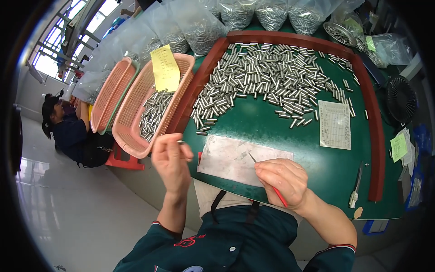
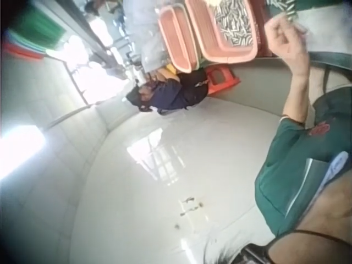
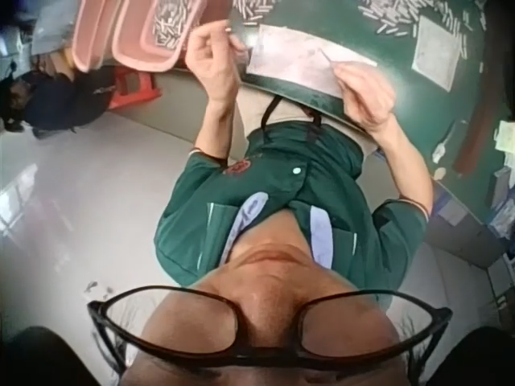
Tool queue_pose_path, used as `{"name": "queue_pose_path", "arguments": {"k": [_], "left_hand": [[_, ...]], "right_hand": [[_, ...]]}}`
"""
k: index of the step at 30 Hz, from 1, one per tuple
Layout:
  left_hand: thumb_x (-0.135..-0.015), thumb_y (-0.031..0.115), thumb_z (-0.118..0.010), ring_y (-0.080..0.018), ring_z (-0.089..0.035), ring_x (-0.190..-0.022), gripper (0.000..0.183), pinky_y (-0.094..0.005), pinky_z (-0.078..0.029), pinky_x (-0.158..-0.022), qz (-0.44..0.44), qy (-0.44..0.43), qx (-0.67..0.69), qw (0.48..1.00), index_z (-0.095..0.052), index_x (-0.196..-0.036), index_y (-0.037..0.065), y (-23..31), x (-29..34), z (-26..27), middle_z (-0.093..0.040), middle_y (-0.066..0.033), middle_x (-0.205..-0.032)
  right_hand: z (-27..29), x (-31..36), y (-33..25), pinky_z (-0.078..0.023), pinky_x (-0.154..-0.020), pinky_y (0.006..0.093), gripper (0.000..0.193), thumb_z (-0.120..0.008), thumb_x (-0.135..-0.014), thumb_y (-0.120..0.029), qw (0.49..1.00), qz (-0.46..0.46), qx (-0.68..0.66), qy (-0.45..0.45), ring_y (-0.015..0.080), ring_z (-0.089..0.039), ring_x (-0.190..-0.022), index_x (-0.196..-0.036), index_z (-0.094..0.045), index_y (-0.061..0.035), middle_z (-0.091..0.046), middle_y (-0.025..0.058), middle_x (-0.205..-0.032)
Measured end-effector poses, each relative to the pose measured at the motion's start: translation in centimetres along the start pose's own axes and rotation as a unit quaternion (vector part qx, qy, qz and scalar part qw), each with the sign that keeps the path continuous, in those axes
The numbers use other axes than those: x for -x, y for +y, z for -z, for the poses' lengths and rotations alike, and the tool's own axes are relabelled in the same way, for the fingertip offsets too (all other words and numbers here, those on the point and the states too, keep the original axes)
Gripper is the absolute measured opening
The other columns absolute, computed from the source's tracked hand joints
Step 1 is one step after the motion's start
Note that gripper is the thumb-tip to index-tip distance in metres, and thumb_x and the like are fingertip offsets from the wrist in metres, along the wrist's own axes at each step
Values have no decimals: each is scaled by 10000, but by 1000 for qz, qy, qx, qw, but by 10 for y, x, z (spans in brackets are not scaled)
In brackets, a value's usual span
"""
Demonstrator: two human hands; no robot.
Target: Inspecting and cleaning small cylindrical metal parts using a thin tool.
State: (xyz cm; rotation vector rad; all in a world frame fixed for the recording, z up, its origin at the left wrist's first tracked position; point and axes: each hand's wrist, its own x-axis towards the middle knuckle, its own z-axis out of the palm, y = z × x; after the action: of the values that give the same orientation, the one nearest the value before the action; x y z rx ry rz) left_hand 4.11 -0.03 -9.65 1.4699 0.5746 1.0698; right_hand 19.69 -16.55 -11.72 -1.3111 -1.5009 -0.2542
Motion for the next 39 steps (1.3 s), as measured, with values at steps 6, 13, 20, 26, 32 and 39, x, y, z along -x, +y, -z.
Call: {"name": "queue_pose_path", "arguments": {"k": [6, 13, 20, 26, 32, 39], "left_hand": [[-838, -54, -531, -198, -483, -963, 161, -276, -425, -786, -238, 81, -476, 843, -578, -992, -38, 29, -49, 39, -551, -105, -972], [-742, 17, -633, -236, -544, -856, 143, -332, -383, -764, -283, -23, -478, 831, -609, -880, 42, 7, -61, 1, -574, -87, -864], [-678, 31, -621, -259, -506, -736, 20, -373, -368, -674, -320, -230, -468, 791, -605, -690, 31, -39, -86, -75, -516, -96, -708], [-683, 33, -639, -262, -518, -773, 103, -375, -395, -700, -296, -236, -512, 771, -640, -786, 37, -68, -92, -84, -546, -86, -773], [-655, 29, -542, -264, -489, -796, 48, -373, -366, -694, -319, -205, -524, 763, -590, -661, 26, -75, -97, -81, -502, -115, -757], [-686, 32, -634, -259, -473, -792, 92, -370, -357, -691, -307, -199, -433, 824, -549, -722, 32, -74, -90, -79, -493, -92, -782]], "right_hand": [[0, -1, 0, -517, -571, 285, 246, -651, -610, 102, 1000, 5, -10, 10, 239, -641, -663, -826, -577, 12, -630, 128, -766], [1, 5, 3, -519, -594, 292, 203, -626, -660, 92, 1000, -4, -23, 0, 243, -648, -673, -838, -582, 5, -642, 135, -775], [1, 3, 7, -509, -568, 280, 247, -657, -608, 89, 1000, 3, 3, 25, 227, -629, -640, -829, -581, 8, -632, 118, -762], [6, 3, 11, -510, -574, 283, 251, -664, -607, 86, 999, -18, 25, 32, 227, -628, -640, -831, -582, 9, -633, 118, -768], [2, -1, 8, -515, -587, 301, 198, -615, -674, 97, 1000, -15, 4, -5, 253, -646, -670, -849, -576, 13, -643, 145, -771], [2, -4, 3, -518, -574, 308, 236, -625, -643, 107, 999, -12, 21, -32, 266, -638, -660, -859, -572, 27, -634, 154, -780]]}}
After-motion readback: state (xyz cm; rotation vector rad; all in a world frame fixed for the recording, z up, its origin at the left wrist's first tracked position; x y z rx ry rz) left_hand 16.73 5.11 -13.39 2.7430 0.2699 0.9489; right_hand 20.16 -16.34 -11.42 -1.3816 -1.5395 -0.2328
